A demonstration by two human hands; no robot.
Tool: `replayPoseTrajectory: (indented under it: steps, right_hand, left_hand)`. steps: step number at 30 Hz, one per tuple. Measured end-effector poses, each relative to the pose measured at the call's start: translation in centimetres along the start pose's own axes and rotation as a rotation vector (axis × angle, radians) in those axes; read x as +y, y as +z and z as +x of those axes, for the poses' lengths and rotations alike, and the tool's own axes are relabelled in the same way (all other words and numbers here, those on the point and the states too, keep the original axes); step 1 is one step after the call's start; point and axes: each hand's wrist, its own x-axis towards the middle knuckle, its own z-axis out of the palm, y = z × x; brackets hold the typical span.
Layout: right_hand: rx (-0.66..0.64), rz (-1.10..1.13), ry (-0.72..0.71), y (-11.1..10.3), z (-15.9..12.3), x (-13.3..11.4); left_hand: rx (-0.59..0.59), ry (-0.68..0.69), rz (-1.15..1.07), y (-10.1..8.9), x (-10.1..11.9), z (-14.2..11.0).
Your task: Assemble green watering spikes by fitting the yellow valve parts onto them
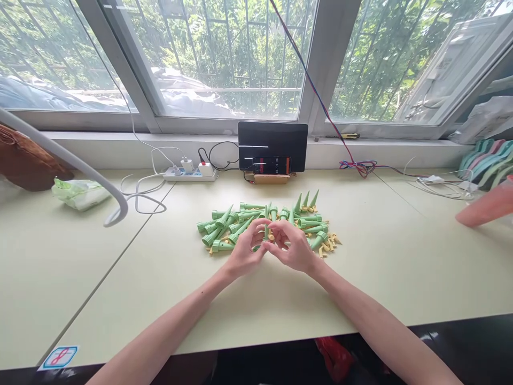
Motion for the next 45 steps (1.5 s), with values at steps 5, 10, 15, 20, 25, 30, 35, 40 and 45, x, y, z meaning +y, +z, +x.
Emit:
replayPoseTrajectory:
  steps: [5, 10, 15, 20, 25, 30, 35, 40, 45]
  right_hand:
    - [0.167, -0.044, 0.12, -0.1, 0.1, -0.1]
    - [0.26, -0.087, 0.202, -0.7, 0.5, -0.2]
    - [0.23, -0.072, 0.204, -0.6, 0.5, 0.1]
    - [0.218, -0.065, 0.201, -0.3, 0.3, 0.7]
    - [0.221, -0.035, 0.228, -0.4, 0.5, 0.9]
    - [0.211, 0.015, 0.276, -0.4, 0.6, 1.0]
    - [0.167, 0.035, 0.329, -0.3, 0.4, 1.4]
    - [0.085, -0.029, 0.327, -0.3, 0.3, 1.5]
    - [0.13, -0.116, 0.29, -0.4, 0.4, 1.6]
  left_hand:
    - [0.167, 0.101, 0.344, -0.2, -0.3, 0.1]
    - [0.14, 0.163, 0.564, 0.0, -0.8, -0.3]
    - [0.027, 0.224, 0.639, 0.5, -0.7, -0.6]
    - [-0.013, 0.198, 0.667, 0.7, -0.7, -0.7]
    - [-0.044, 0.186, 0.677, 0.6, -0.7, -0.6]
    - [-0.057, 0.2, 0.671, 0.5, -0.6, -0.3]
    - [-0.115, 0.289, 0.727, 0.4, -0.6, -0.2]
    - [-0.152, 0.293, 0.811, 0.6, -0.3, -0.4]
    - [-0.162, 0.317, 0.845, 0.7, -0.4, -0.5]
